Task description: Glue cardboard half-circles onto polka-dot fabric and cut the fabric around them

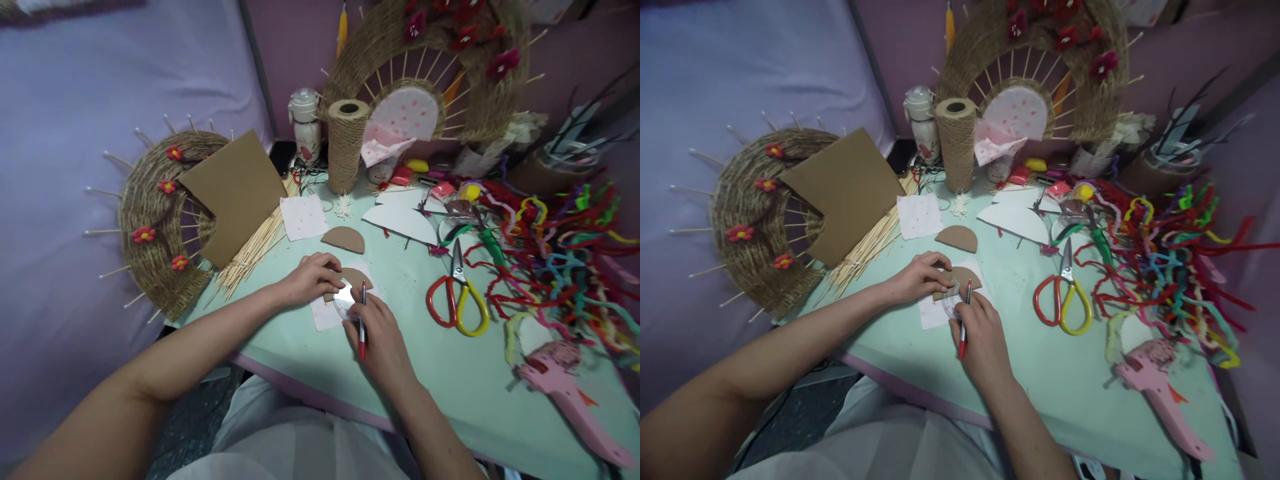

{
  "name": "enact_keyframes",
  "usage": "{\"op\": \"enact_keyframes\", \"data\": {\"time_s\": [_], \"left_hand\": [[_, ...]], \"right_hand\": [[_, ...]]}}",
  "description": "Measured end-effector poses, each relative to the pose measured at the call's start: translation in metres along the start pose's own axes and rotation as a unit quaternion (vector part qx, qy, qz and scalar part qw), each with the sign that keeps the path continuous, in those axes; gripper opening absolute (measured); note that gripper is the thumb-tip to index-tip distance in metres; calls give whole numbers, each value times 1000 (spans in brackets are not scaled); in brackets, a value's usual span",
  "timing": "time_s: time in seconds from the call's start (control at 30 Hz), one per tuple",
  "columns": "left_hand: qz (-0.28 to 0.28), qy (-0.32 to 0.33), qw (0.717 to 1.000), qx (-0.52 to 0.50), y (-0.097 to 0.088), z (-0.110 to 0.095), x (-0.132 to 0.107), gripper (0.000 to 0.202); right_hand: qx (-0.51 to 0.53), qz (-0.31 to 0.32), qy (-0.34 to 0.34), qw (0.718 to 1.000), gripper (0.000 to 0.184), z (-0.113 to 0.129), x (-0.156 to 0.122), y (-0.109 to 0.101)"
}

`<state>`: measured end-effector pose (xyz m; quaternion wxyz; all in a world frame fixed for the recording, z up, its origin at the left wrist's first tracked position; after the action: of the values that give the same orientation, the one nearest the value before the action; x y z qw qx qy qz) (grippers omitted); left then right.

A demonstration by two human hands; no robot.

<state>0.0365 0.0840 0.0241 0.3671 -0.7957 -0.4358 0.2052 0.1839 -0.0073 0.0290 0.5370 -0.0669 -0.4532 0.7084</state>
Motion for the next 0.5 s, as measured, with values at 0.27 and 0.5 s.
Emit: {"op": "enact_keyframes", "data": {"time_s": [0.27,0.5], "left_hand": [[-1,-5,1000,-4,-2,-1,0,14],[-14,-62,998,-29,-6,0,1,37]], "right_hand": [[-25,9,-10,1000,9,1,2,1],[-26,6,-10,1000,9,1,0,2]]}}
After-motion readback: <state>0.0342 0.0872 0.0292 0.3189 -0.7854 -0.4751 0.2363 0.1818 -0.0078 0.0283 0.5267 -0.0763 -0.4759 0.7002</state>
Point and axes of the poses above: each hand's wrist, its own x-axis towards the middle knuckle, its own y-axis out of the palm, z = x × y, the point moved 6 cm from there along x, towards the middle knuckle, and after that the axes turned 7 degrees about -y, right-handed, at the moved point
